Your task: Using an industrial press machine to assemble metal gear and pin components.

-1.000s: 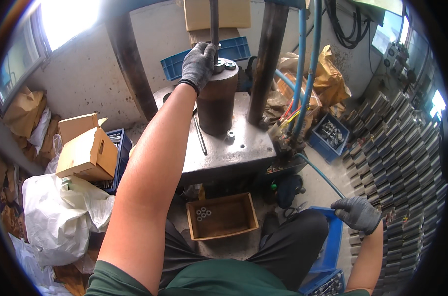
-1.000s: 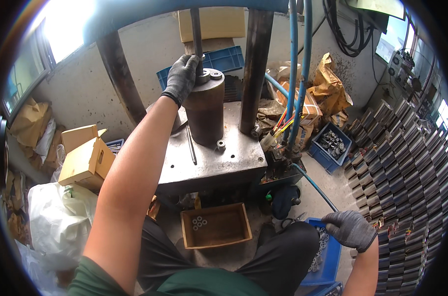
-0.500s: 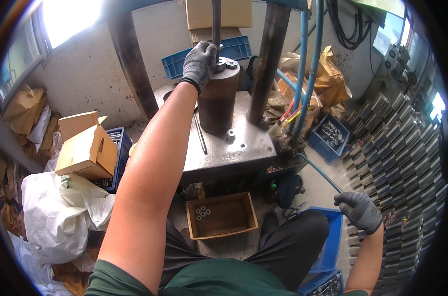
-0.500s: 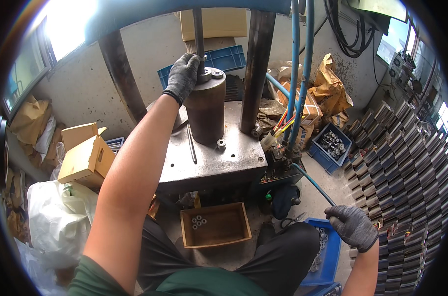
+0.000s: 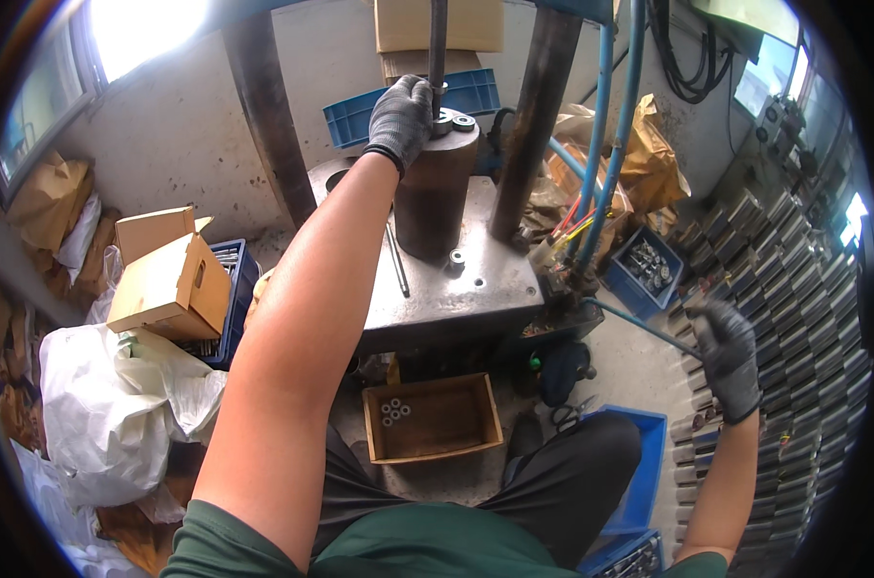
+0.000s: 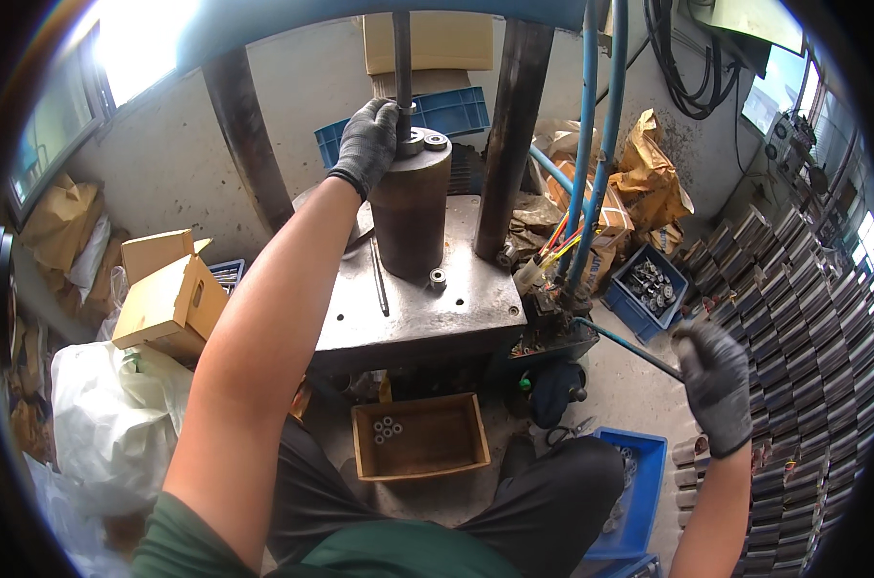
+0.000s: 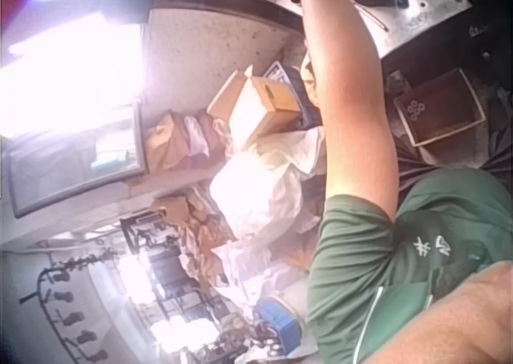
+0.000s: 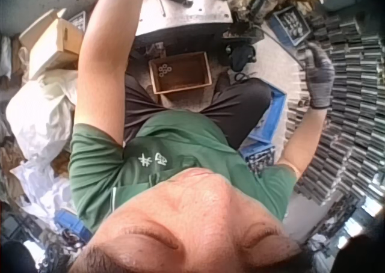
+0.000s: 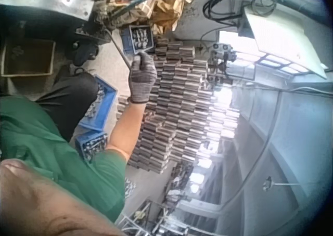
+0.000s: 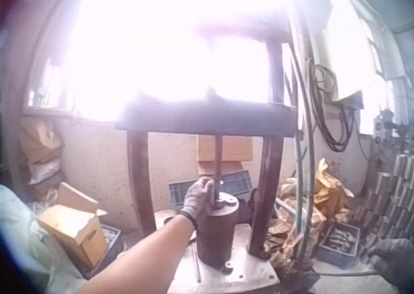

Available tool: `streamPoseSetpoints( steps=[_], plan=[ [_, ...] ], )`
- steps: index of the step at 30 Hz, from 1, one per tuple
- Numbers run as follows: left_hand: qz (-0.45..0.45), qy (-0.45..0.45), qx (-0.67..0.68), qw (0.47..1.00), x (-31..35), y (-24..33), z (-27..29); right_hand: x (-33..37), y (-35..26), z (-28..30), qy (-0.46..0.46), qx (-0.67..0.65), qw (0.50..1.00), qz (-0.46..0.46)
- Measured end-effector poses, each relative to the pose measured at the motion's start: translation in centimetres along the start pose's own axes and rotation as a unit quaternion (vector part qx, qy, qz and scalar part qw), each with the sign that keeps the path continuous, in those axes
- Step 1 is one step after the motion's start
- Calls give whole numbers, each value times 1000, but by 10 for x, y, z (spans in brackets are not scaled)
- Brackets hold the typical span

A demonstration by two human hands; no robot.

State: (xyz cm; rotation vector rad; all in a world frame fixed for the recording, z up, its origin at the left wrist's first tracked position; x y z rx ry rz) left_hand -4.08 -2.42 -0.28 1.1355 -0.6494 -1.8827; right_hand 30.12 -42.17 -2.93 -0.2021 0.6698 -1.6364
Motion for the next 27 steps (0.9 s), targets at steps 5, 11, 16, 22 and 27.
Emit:
streamPoseSetpoints(
  steps=[5, 11, 16, 22, 27],
  plan=[
    [11, -19, 50, 999, -3, -6, -9, -99, -4, 43, 241, 138, 948, 155],
    [2, -28, 113, 993, -2, 1, -13, -167, -11, 51, 210, 164, 958, 110],
    [-87, 104, 240, 961, -22, -59, 14, -176, -30, 43, 158, 142, 974, 83],
    [-266, 115, 124, 949, 71, 2, -17, -168, -12, 49, 153, 178, 970, 59],
    [-288, -165, -139, 933, 143, -46, -79, -176, -17, 46, 139, 214, 965, 58]
  ],
)
Point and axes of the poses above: each hand's wrist, its own x-axis away from the middle knuckle, its own z-axis out of the back of the hand, y = z × x, the point moved 4 cm from there along -x, towards the middle knuckle, and after that the axes turned 12 degrees about -y, right-handed, at the moved point
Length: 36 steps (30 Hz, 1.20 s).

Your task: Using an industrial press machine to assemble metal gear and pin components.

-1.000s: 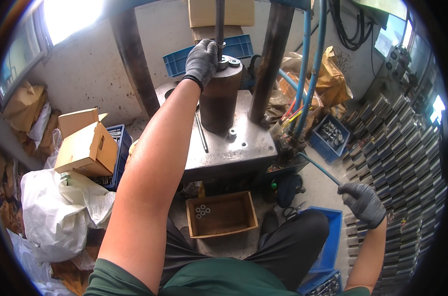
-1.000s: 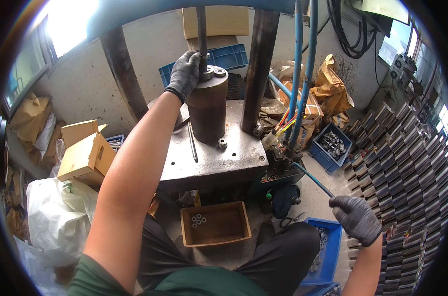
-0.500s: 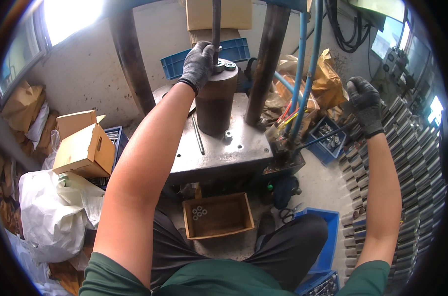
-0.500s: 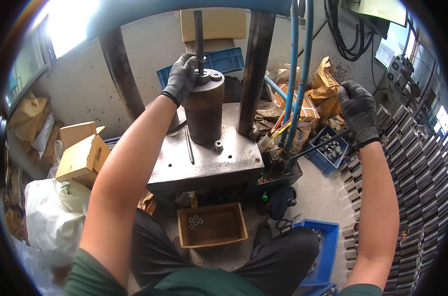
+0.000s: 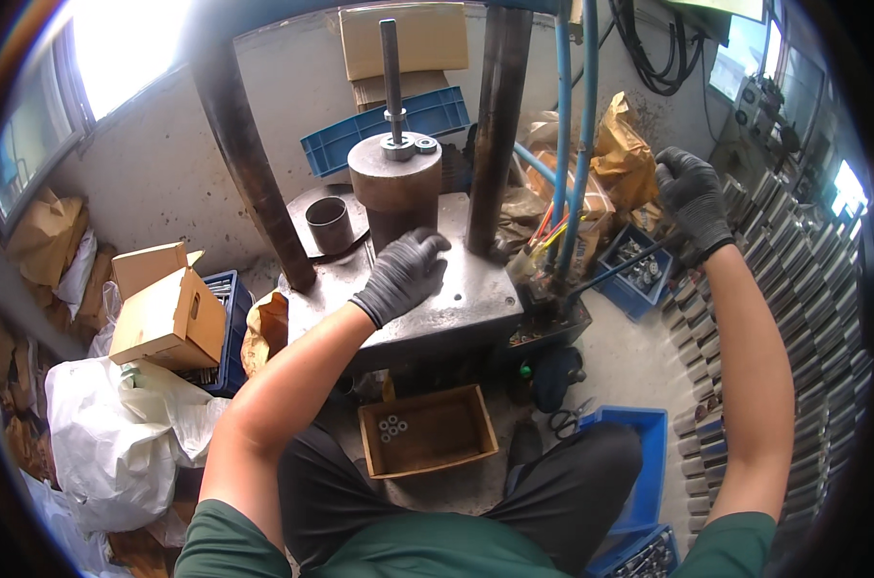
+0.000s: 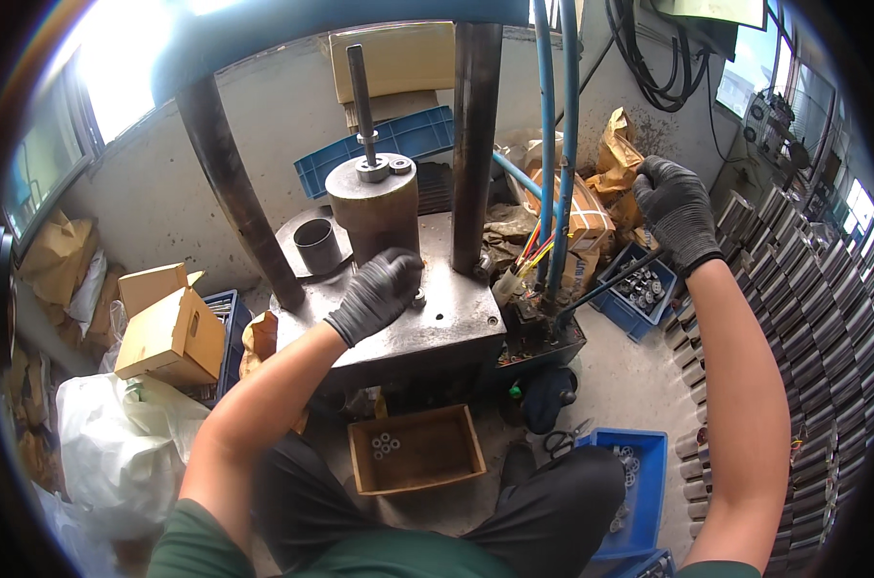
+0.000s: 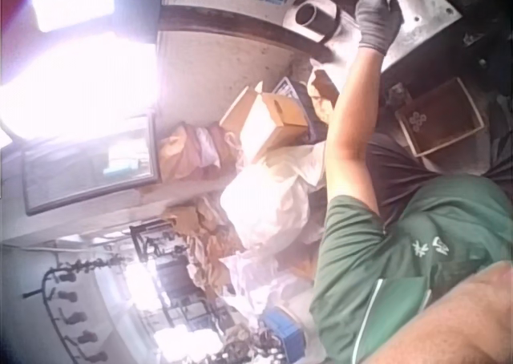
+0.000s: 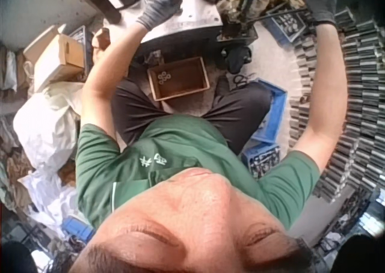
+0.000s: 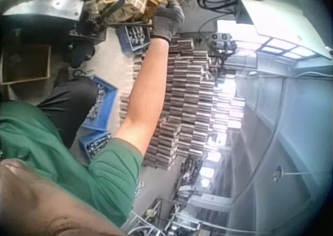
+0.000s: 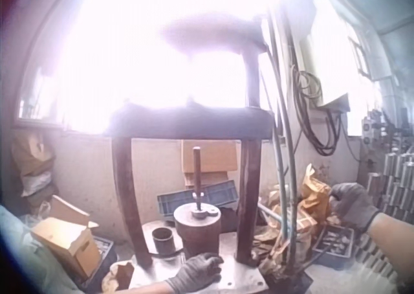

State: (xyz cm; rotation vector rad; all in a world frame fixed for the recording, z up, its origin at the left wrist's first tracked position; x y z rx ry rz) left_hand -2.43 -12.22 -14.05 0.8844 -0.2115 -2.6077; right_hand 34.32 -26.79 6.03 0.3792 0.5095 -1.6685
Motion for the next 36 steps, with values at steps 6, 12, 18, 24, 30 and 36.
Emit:
streamPoseSetpoints(
  steps=[6, 12, 18, 24, 30, 36],
  plan=[
    [161, -199, -179, 950, 23, -26, -69, 8, -2, 1, -14, 36, 999, -31],
    [177, -175, -182, 951, 26, -14, -66, 31, 1, 5, -4, 37, 999, -20],
    [304, -3, 250, 919, 59, 15, -61, 94, -14, 17, 30, 65, 993, 98],
    [328, 0, 710, 623, 91, 107, -71, 188, -81, 9, -55, 183, 955, 229],
    [223, -2, 652, 725, 114, 118, -98, 196, -180, -65, -254, -145, 939, 183],
    [177, 56, 678, 711, 113, 109, -65, 172, -222, -136, -256, -236, 894, 283]
  ],
)
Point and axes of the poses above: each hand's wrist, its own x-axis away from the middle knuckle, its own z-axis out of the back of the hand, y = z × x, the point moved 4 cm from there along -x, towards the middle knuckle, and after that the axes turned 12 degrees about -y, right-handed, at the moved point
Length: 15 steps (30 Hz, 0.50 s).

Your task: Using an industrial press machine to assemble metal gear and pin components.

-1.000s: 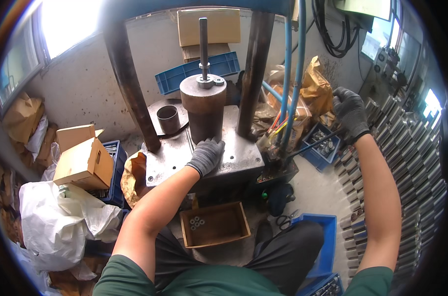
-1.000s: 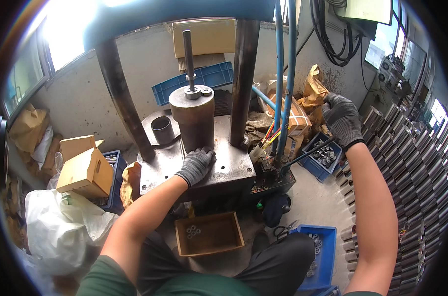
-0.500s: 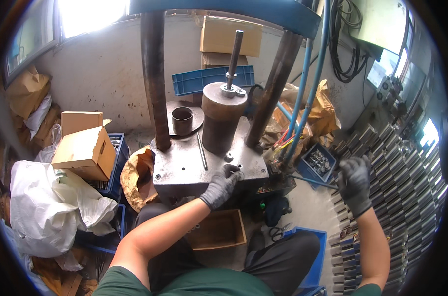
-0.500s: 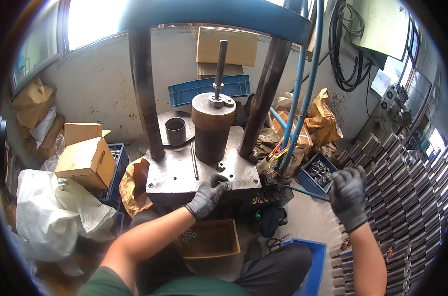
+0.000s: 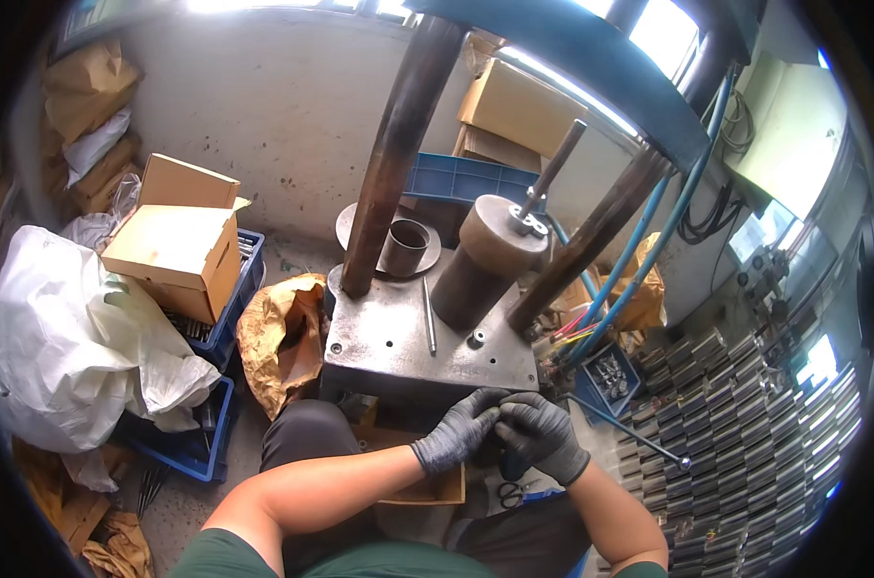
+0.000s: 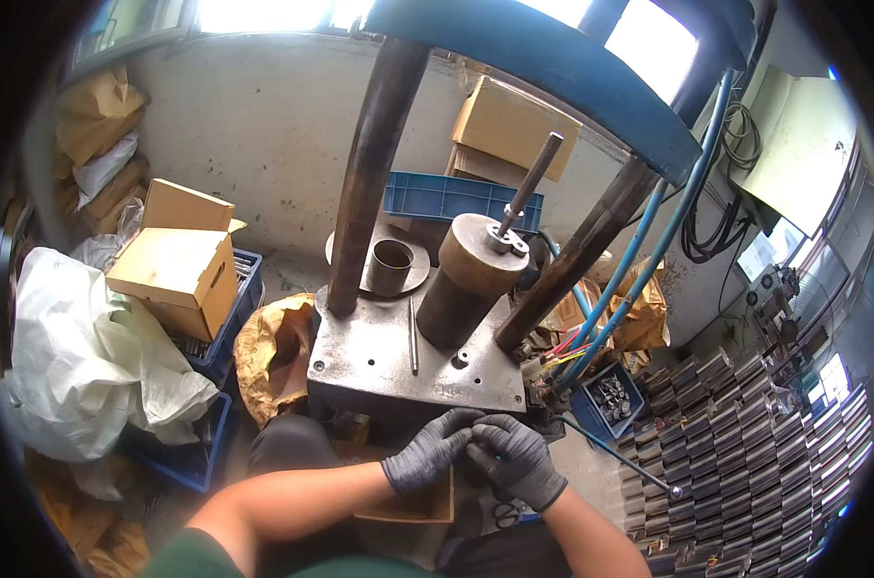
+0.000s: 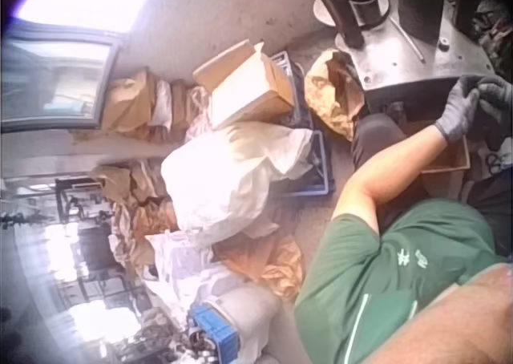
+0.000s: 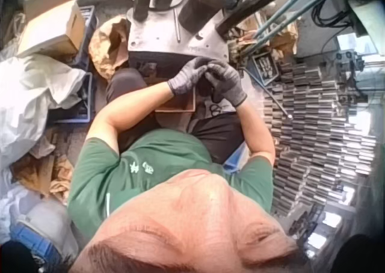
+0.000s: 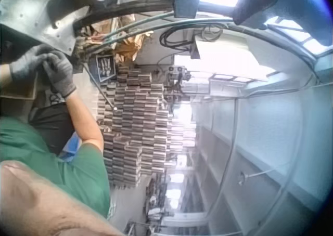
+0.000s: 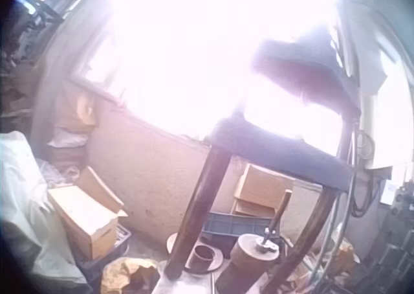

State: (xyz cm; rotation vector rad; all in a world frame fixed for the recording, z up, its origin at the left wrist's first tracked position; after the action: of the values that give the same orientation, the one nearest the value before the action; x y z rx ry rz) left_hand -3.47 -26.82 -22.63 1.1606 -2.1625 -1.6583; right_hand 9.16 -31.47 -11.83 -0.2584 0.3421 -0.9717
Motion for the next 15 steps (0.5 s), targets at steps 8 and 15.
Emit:
streamPoseSetpoints(
  steps=[8, 15],
  plan=[
    [-86, 92, -5, 992, -6, 31, 37, -66, 4, 10, -50, -64, 996, 39],
    [60, 65, 175, 981, -15, -6, 48, -156, 75, 118, 302, -142, 939, -78]
  ],
)
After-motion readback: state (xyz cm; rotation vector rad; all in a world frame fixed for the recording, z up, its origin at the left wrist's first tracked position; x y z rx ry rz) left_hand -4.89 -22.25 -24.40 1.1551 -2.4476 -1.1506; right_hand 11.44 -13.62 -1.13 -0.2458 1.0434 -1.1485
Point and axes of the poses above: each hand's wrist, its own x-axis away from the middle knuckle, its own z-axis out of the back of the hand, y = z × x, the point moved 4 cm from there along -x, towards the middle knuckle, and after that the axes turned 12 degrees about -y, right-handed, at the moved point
